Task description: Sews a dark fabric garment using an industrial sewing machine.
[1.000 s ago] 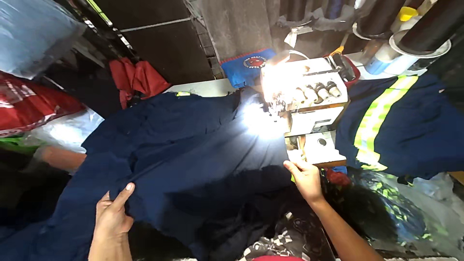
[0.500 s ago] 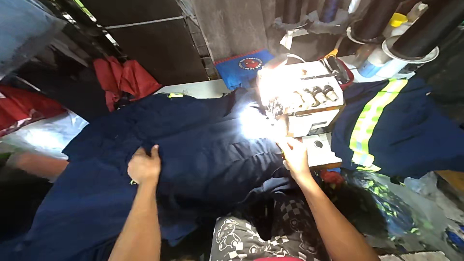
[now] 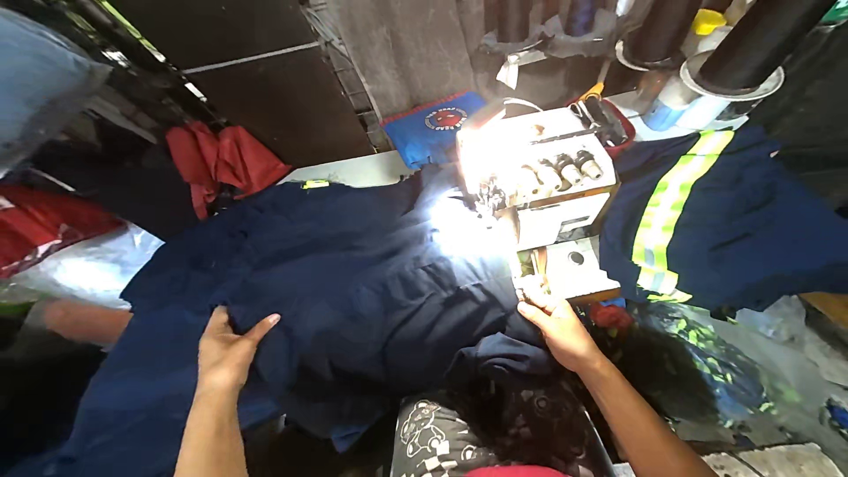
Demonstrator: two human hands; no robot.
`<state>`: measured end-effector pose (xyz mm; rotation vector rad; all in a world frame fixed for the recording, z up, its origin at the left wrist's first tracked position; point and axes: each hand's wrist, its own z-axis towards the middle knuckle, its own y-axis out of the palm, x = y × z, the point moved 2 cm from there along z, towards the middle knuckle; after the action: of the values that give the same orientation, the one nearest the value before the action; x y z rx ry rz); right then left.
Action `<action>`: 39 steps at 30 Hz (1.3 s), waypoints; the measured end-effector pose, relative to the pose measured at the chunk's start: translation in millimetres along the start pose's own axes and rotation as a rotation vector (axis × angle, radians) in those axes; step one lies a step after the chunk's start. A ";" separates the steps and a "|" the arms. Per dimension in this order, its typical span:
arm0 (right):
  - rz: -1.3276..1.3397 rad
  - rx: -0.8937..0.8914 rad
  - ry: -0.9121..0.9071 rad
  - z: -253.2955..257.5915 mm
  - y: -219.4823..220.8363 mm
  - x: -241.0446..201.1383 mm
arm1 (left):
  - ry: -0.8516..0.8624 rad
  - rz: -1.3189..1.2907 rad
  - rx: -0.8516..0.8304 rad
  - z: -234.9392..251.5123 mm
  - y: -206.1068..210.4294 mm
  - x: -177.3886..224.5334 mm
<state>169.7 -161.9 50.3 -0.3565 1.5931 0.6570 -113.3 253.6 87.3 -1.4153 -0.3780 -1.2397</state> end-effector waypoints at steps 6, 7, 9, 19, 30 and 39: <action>-0.095 0.119 -0.064 5.8 13.3 -5.4 | 0.061 -0.144 -0.005 1.4 -27.2 10.3; -0.093 0.127 -0.093 5.2 13.1 -3.8 | 0.061 -0.149 -0.005 1.0 -29.7 16.2; -0.100 0.136 -0.167 3.0 11.7 -1.7 | 0.052 -0.159 -0.010 0.2 -34.9 27.8; -0.258 0.119 -0.324 -4.8 12.1 -4.7 | 0.031 -0.076 -0.022 14.0 -58.3 39.8; -0.407 0.230 -0.319 21.6 18.4 -13.6 | 0.112 -0.002 -0.067 47.4 -58.5 69.8; -0.470 0.223 -0.302 58.8 23.9 -31.2 | 0.051 0.152 0.022 103.8 -55.6 108.2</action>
<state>207.1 -112.5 84.3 -0.4249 1.2180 0.1590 -68.8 314.7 228.2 -1.3652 -0.2441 -1.1415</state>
